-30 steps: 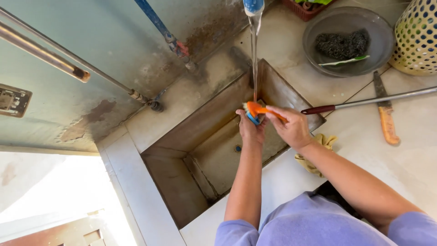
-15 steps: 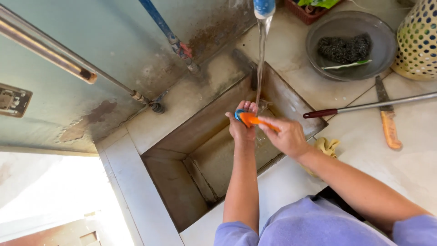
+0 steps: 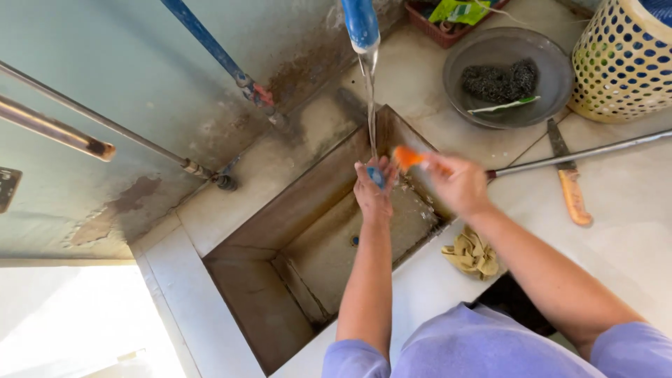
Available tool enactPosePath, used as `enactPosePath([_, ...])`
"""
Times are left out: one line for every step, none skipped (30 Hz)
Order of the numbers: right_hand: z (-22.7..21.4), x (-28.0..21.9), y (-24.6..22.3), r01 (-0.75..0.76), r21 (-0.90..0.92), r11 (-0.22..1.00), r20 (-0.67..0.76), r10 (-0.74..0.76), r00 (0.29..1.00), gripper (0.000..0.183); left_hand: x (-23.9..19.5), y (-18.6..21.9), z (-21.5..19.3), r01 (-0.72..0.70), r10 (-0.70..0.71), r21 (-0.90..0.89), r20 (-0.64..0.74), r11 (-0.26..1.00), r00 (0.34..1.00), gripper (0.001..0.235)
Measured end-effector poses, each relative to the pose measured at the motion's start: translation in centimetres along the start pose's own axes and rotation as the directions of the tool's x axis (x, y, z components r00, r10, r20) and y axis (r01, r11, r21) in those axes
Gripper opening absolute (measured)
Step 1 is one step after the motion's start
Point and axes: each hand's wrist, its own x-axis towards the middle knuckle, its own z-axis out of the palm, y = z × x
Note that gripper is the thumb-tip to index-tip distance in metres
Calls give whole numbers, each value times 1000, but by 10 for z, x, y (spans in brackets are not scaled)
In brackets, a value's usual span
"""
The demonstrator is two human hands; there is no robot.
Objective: The person is cleaning caps, filling plastic water containers, and removing labels from large water bottles at a refill station.
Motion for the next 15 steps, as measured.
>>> enactPosePath([-10, 8, 12, -77, 46, 996, -47, 79, 996, 29, -2, 5, 7, 191, -191, -129, 9, 973, 982, 60])
enactPosePath([-17, 20, 23, -142, 100, 985, -91, 151, 984, 31, 2, 15, 14, 360, -362, -255, 39, 897, 931, 58])
enactPosePath([-26, 41, 36, -137, 101, 985, -87, 146, 985, 31, 7, 6, 15, 355, -358, -259, 36, 898, 933, 58])
enactPosePath([-35, 57, 49, -66, -76, 995, -206, 49, 977, 36, 10, -5, 16, 422, -420, -244, 65, 873, 905, 52])
enactPosePath([-44, 74, 63, -13, -258, 966, -301, -68, 951, 40, 13, -15, 16, 488, -479, -227, 94, 843, 873, 47])
enactPosePath([-49, 82, 70, -15, -258, 966, -303, -66, 951, 40, 23, -33, 9, 489, -481, -226, 95, 843, 872, 47])
enactPosePath([-53, 90, 77, -39, -411, 911, -285, -88, 955, 46, 33, -50, 2, 502, -501, -200, 62, 841, 864, 42])
enactPosePath([-57, 102, 82, -55, -552, 832, -263, -111, 958, 52, 45, -66, -4, 511, -515, -178, 29, 841, 857, 41])
enactPosePath([-48, 94, 83, -53, -551, 833, -264, -114, 958, 52, 50, -70, -8, 508, -511, -179, 30, 843, 859, 41])
enactPosePath([-37, 90, 83, -19, -542, 840, -265, -149, 953, 48, 57, -72, -12, 512, -507, -227, 81, 829, 858, 39])
enactPosePath([-25, 86, 83, 14, -533, 846, -265, -183, 947, 45, 65, -74, -16, 515, -499, -274, 132, 812, 856, 38])
enactPosePath([3, 76, 88, 22, -531, 847, -258, -186, 948, 45, 64, -73, -20, 511, -496, -279, 126, 813, 859, 38])
enactPosePath([32, 65, 93, 131, -383, 914, -198, -220, 955, 43, 64, -73, -23, 501, -489, -296, 119, 813, 864, 45])
enactPosePath([62, 54, 97, 227, -214, 950, -148, -262, 954, 41, 65, -70, -26, 490, -480, -307, 114, 816, 870, 52])
enactPosePath([91, 46, 80, 231, -209, 950, -147, -264, 953, 41, 61, -63, -29, 485, -476, -308, 110, 819, 873, 52])
